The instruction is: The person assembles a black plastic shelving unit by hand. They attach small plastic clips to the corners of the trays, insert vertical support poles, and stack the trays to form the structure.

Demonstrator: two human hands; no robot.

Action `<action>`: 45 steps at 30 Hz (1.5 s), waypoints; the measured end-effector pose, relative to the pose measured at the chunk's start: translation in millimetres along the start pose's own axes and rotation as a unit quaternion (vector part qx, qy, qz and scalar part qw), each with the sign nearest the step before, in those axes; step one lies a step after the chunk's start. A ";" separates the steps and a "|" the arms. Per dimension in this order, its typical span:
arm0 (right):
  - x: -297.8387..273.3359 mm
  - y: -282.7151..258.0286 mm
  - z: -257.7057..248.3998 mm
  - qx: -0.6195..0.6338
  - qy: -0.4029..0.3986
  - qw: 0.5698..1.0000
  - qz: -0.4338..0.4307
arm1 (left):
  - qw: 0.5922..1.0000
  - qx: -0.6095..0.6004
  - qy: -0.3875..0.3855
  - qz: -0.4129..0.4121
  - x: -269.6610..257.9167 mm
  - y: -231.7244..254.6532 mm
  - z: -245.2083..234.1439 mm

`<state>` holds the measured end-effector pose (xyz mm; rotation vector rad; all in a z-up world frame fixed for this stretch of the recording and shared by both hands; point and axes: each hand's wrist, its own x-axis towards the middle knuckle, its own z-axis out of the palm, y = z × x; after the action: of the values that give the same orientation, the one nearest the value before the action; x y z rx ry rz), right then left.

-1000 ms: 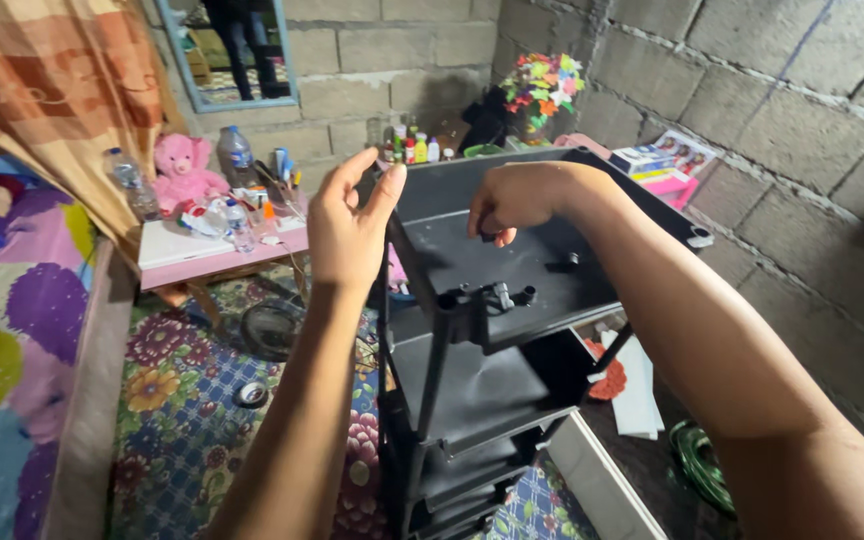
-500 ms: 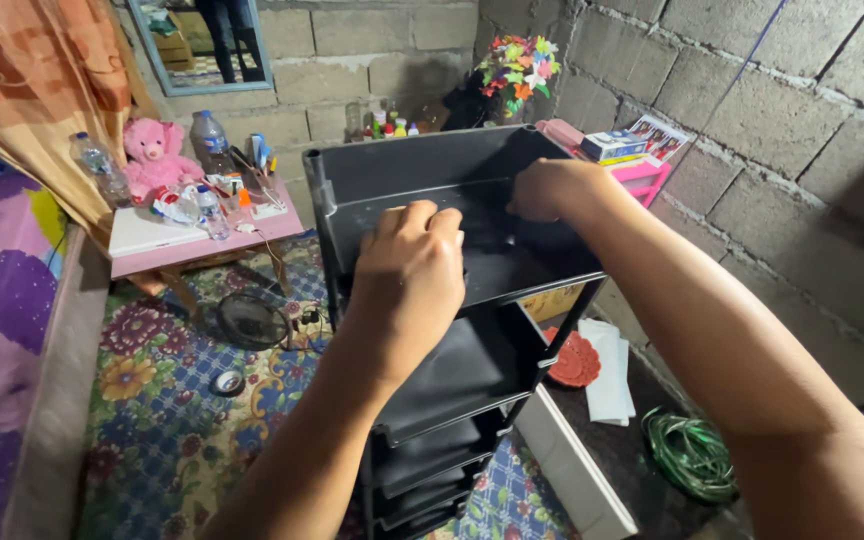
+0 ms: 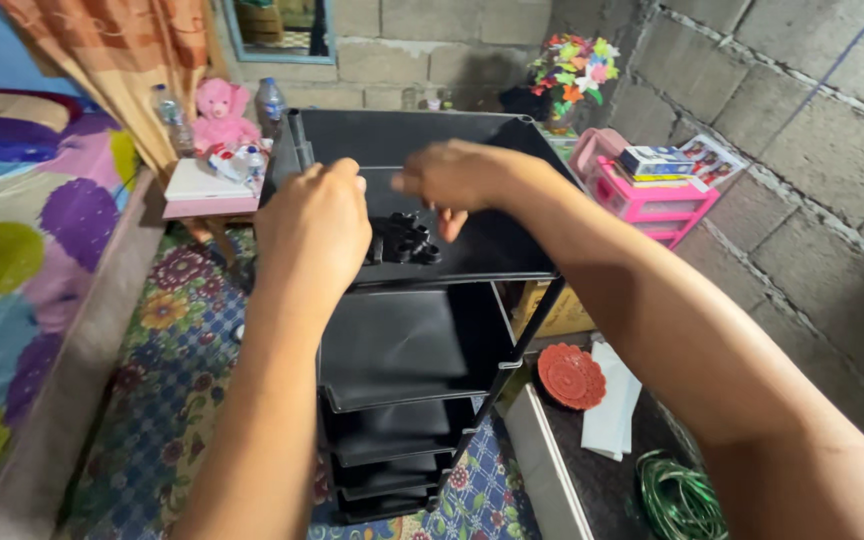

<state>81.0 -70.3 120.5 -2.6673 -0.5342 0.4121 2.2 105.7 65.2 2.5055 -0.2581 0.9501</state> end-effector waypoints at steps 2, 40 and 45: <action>-15.1 -3.8 -20.1 0.080 0.051 0.995 -0.031 | 0.998 -0.010 0.051 0.023 -4.3 2.6 -1.3; 30.4 791.7 595.2 -0.060 0.221 0.927 0.298 | 0.890 -0.309 -0.262 0.208 -279.0 142.3 466.5; 54.4 828.8 630.8 -0.157 0.297 0.902 0.269 | 0.886 -0.135 -0.419 0.146 -335.7 127.5 638.1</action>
<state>159.3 -556.5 -798.8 -3.0096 0.3636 -0.3911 82.5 -300.5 -538.6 2.4876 -0.9768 -0.1536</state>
